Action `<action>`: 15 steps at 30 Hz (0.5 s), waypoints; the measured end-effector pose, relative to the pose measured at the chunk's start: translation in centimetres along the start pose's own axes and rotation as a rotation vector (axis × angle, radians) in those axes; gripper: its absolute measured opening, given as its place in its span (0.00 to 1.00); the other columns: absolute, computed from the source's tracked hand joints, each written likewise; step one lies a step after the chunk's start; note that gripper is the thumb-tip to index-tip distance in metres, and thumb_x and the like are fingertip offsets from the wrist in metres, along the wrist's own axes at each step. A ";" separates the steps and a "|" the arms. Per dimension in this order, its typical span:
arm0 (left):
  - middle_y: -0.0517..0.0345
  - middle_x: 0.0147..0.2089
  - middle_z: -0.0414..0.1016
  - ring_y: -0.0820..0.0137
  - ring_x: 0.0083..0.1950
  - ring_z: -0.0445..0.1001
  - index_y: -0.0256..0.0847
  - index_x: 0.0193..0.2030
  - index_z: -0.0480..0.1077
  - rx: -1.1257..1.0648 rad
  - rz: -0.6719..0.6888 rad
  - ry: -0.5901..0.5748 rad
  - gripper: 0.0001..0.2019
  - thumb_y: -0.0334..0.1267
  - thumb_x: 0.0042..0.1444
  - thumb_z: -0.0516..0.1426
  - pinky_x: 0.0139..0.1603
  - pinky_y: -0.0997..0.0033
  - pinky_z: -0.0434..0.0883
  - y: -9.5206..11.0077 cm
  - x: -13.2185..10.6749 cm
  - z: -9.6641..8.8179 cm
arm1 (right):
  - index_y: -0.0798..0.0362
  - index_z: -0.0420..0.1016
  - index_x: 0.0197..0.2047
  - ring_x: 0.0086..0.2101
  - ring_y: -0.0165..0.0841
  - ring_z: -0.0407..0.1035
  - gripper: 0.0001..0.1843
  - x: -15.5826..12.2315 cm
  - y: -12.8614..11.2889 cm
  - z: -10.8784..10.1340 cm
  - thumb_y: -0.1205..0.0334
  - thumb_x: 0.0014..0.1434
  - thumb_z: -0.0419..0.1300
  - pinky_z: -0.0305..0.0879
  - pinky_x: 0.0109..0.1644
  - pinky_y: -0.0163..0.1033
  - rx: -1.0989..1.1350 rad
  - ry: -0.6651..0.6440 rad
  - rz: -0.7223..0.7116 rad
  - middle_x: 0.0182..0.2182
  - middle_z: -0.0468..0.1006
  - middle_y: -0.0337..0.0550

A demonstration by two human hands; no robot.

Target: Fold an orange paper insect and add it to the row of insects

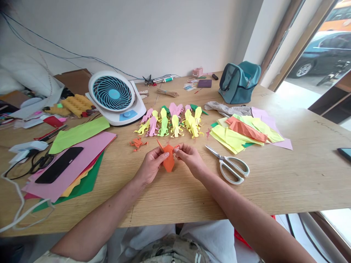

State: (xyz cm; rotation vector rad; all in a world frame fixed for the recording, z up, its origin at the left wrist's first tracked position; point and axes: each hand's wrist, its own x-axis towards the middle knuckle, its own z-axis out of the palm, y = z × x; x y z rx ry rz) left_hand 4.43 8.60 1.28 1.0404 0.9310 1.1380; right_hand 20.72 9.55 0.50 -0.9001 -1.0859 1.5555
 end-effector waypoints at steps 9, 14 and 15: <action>0.60 0.32 0.79 0.72 0.34 0.75 0.38 0.34 0.77 -0.043 0.013 0.103 0.19 0.47 0.38 0.73 0.38 0.73 0.70 0.2 0.2 0.2 | 0.52 0.73 0.35 0.31 0.28 0.65 0.22 -0.3 -0.4 0.3 0.47 0.45 0.73 0.61 0.38 0.36 -0.014 -0.044 0.006 0.30 0.75 0.36; 0.58 0.33 0.81 0.72 0.35 0.75 0.37 0.32 0.79 -0.042 0.046 0.132 0.17 0.45 0.38 0.73 0.43 0.71 0.71 -0.3 0.2 0.2 | 0.52 0.72 0.32 0.32 0.30 0.68 0.24 -0.3 -0.4 0.9 0.47 0.40 0.75 0.64 0.40 0.38 -0.013 -0.010 0.004 0.30 0.77 0.37; 0.58 0.33 0.81 0.73 0.35 0.75 0.36 0.32 0.79 -0.037 0.051 0.128 0.16 0.44 0.39 0.73 0.43 0.72 0.71 -0.3 0.2 0.2 | 0.52 0.72 0.31 0.32 0.30 0.68 0.24 -0.2 -0.4 1.0 0.47 0.40 0.75 0.64 0.40 0.38 -0.010 -0.004 -0.001 0.30 0.77 0.37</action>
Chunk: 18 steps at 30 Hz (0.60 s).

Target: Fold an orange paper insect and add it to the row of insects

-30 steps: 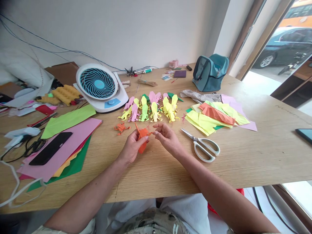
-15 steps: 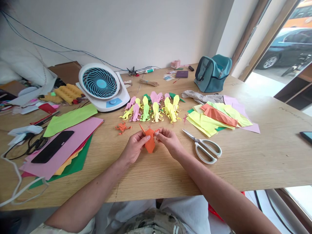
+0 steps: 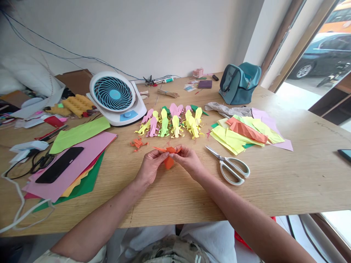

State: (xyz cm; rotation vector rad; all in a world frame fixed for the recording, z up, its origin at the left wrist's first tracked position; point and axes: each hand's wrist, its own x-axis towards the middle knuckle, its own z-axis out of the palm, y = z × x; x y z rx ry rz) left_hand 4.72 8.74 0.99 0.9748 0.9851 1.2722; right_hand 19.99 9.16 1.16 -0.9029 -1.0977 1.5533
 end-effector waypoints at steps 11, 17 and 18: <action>0.60 0.32 0.78 0.73 0.35 0.74 0.36 0.32 0.75 0.071 0.110 0.026 0.15 0.43 0.42 0.71 0.41 0.72 0.71 0.0 0.0 0.3 | 0.53 0.75 0.31 0.29 0.28 0.65 0.22 0.0 0.0 0.0 0.48 0.40 0.76 0.62 0.36 0.35 0.030 0.067 -0.011 0.27 0.75 0.36; 0.61 0.32 0.76 0.75 0.34 0.72 0.37 0.33 0.73 0.026 0.068 -0.026 0.15 0.44 0.45 0.70 0.39 0.75 0.71 -0.7 -0.2 0.3 | 0.52 0.76 0.29 0.29 0.30 0.67 0.21 -0.1 0.4 0.5 0.46 0.40 0.75 0.64 0.36 0.37 0.065 0.010 0.055 0.27 0.76 0.37; 0.61 0.32 0.76 0.74 0.35 0.72 0.38 0.33 0.72 0.037 0.068 -0.045 0.14 0.44 0.47 0.69 0.39 0.74 0.71 -0.8 -0.2 0.3 | 0.52 0.76 0.29 0.29 0.30 0.66 0.21 -0.1 0.4 0.5 0.46 0.40 0.75 0.64 0.35 0.37 0.064 0.018 0.051 0.27 0.76 0.37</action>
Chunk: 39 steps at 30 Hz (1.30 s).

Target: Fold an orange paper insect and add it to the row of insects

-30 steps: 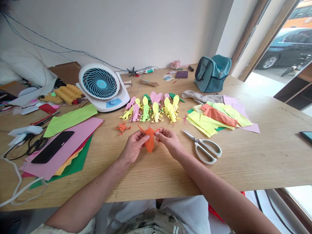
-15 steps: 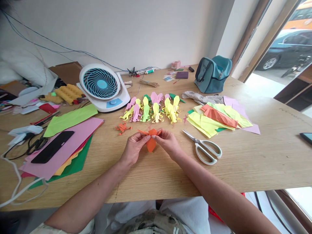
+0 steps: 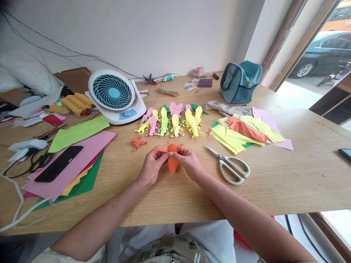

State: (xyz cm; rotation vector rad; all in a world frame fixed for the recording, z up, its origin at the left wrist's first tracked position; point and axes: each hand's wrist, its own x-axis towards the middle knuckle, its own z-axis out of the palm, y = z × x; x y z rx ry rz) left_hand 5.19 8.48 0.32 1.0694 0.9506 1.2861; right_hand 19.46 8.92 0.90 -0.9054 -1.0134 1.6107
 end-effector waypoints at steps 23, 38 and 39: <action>0.50 0.43 0.81 0.64 0.45 0.76 0.47 0.41 0.80 0.887 0.608 -0.526 0.08 0.41 0.63 0.57 0.50 0.65 0.67 3.8 1.1 -3.0 | 0.56 0.76 0.28 0.24 0.25 0.57 0.21 -0.3 -1.9 -2.9 0.48 0.42 0.74 0.48 0.28 0.34 -0.223 -0.216 0.147 0.22 0.70 0.36; 0.52 0.38 0.79 0.67 0.40 0.77 0.41 0.36 0.76 0.611 0.448 -0.321 0.05 0.38 0.60 0.60 0.42 0.70 0.70 2.9 0.4 -2.0 | 0.56 0.75 0.28 0.23 0.26 0.56 0.24 -0.3 -2.1 -2.8 0.42 0.44 0.72 0.46 0.27 0.35 -0.349 -0.146 0.041 0.21 0.68 0.36; 0.53 0.38 0.78 0.67 0.40 0.76 0.40 0.35 0.75 0.574 0.418 -0.287 0.05 0.38 0.59 0.60 0.41 0.71 0.70 2.7 0.4 -1.8 | 0.56 0.75 0.28 0.23 0.26 0.56 0.25 -0.3 -2.1 -2.7 0.42 0.44 0.72 0.46 0.27 0.35 -0.347 -0.138 0.035 0.21 0.68 0.36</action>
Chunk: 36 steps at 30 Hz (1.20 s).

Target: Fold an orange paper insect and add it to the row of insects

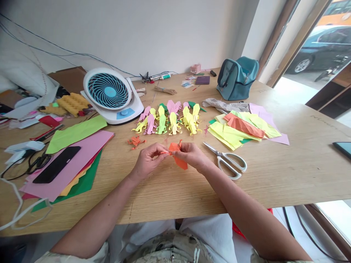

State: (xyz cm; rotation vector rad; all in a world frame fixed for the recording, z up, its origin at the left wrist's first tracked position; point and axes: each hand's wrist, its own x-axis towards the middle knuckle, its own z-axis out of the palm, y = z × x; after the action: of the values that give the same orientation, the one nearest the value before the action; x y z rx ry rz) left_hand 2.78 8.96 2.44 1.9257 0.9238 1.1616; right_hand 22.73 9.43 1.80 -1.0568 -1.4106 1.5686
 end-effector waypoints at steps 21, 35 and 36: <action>0.63 0.32 0.70 0.76 0.33 0.72 0.38 0.34 0.65 -0.362 -0.368 0.239 0.10 0.40 0.55 0.62 0.38 0.73 0.75 -0.6 -0.7 2.8 | 0.55 0.70 0.31 0.22 0.24 0.53 0.28 0.1 0.5 1.6 0.38 0.45 0.69 0.46 0.25 0.33 -0.006 0.029 -0.021 0.22 0.65 0.33; 0.62 0.31 0.71 0.75 0.32 0.71 0.39 0.34 0.66 -0.317 -0.363 0.341 0.10 0.40 0.55 0.62 0.37 0.74 0.70 -1.0 -1.1 3.5 | 0.56 0.72 0.29 0.25 0.27 0.57 0.20 0.3 0.7 2.1 0.45 0.51 0.64 0.51 0.27 0.34 -0.330 0.209 -0.102 0.24 0.68 0.36; 0.62 0.31 0.71 0.75 0.32 0.72 0.39 0.34 0.66 -0.353 -0.379 0.341 0.10 0.41 0.55 0.62 0.38 0.74 0.71 -0.8 -1.1 3.5 | 0.56 0.72 0.29 0.26 0.28 0.59 0.19 0.3 0.7 2.1 0.46 0.52 0.64 0.52 0.28 0.34 -0.349 0.222 -0.112 0.24 0.69 0.37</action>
State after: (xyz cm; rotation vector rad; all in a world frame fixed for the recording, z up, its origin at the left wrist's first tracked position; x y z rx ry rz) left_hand 5.46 7.78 0.08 1.2309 1.1164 1.3347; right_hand 20.67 8.83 1.23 -1.2873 -1.5909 1.1104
